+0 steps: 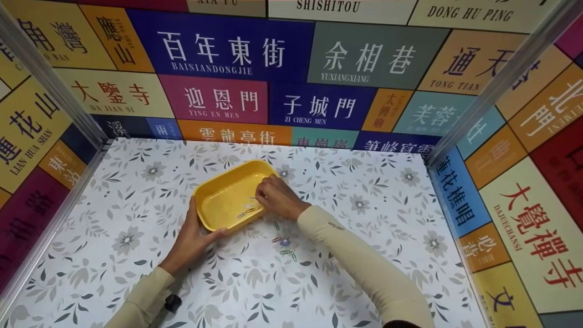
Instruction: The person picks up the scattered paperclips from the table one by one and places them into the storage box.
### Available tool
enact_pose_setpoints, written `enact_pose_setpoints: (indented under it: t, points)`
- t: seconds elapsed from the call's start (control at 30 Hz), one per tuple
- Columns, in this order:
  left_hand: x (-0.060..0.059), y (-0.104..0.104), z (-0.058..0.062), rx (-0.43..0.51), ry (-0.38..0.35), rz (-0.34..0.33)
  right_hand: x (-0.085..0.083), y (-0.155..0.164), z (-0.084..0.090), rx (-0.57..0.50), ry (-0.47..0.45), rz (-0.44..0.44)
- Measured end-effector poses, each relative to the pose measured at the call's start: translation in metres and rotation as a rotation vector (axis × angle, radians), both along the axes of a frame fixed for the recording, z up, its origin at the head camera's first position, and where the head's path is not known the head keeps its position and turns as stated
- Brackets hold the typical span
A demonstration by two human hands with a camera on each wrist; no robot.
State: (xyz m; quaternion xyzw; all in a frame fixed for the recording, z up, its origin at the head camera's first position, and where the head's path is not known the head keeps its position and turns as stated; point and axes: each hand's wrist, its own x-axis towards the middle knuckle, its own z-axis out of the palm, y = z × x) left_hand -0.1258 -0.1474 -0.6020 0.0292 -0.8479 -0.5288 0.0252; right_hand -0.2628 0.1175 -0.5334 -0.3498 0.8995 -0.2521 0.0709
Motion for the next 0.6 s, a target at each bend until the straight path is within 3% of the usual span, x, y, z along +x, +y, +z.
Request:
enact_pose_setpoints:
  t: [0.23, 0.6]
  points:
    - [0.001, -0.002, -0.002, -0.001, -0.017, 0.001, -0.005, -0.005, -0.001, 0.023, -0.012, -0.001]
    - [0.001, -0.002, -0.001, -0.016, 0.026, -0.012, -0.014, -0.011, -0.006, 0.046, 0.011, -0.019]
